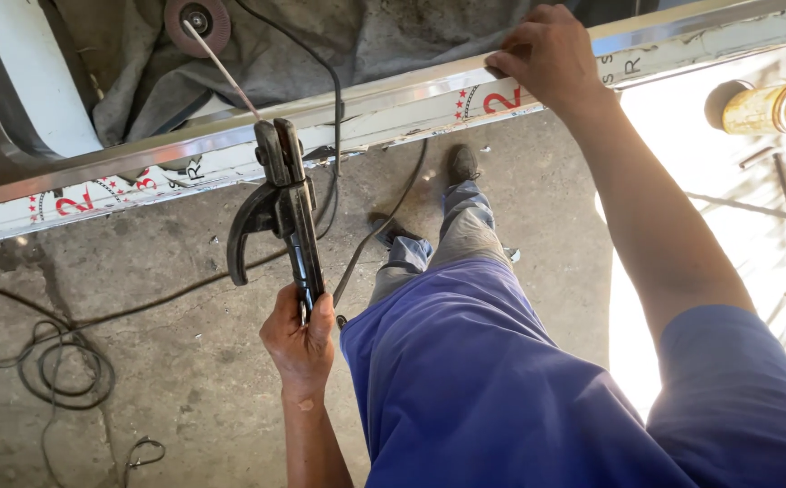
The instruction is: The recorder welds, grinds, and measures components while assembling a stainless steel cabinet on a workshop floor.
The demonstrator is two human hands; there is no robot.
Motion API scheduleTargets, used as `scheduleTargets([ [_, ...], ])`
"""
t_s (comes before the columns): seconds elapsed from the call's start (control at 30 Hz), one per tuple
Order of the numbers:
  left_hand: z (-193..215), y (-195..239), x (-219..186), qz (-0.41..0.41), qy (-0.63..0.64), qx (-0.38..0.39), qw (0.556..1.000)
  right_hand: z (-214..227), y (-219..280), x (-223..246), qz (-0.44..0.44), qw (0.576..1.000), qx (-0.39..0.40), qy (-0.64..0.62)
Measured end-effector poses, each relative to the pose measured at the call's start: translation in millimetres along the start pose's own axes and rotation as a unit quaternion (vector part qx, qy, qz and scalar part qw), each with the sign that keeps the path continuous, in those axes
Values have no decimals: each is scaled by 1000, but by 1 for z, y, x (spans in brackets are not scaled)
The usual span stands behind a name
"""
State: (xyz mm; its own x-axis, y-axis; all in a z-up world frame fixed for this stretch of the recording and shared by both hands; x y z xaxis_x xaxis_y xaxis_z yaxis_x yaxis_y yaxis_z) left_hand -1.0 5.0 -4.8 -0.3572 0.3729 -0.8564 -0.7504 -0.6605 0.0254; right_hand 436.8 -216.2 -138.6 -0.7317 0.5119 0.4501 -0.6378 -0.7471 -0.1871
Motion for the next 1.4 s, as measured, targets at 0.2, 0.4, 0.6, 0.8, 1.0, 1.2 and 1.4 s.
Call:
scheduleTargets([
  [0.2, 3, 7, 6, 5, -23, -17, 1000, 21, 9, -25, -31, 999, 8, 39],
  [0.4, 11, 5, -6, 64, 16, -26, 997, 16, 8, -34, -63, 998, 17, -25],
  [0.6, 14, 14, -5, 24, 32, -27, 999, -5, -13, -2, -151, 984, 51, -73],
  [0.8, 21, 27, -1, 27, 33, -34, 998, -36, -35, 33, -128, 985, 77, -92],
  [1.0, 28, 40, 4, 38, 29, -50, 998, -54, -49, 73, -142, 978, 91, -120],
  [1.2, 31, 48, 11, 55, 45, -60, 996, -56, -53, 92, -187, 953, 92, -218],
  [1.4, 31, 47, 10, 66, 39, -74, 994, -64, -52, 81, -137, 983, 65, -103],
])
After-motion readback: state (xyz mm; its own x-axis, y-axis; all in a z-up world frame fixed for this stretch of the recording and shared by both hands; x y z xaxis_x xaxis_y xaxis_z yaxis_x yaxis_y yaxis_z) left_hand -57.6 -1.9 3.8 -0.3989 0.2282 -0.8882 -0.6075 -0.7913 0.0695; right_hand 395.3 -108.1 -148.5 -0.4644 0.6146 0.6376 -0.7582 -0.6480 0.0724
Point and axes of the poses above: each hand's wrist, its own y-axis away from the middle knuckle, its own z-axis out of the back of the hand, x = y × z, the point moved 1 cm from there along -y, towards the middle knuckle, and after that the axes turned 6 degrees about -y, right-handed, at the moved point
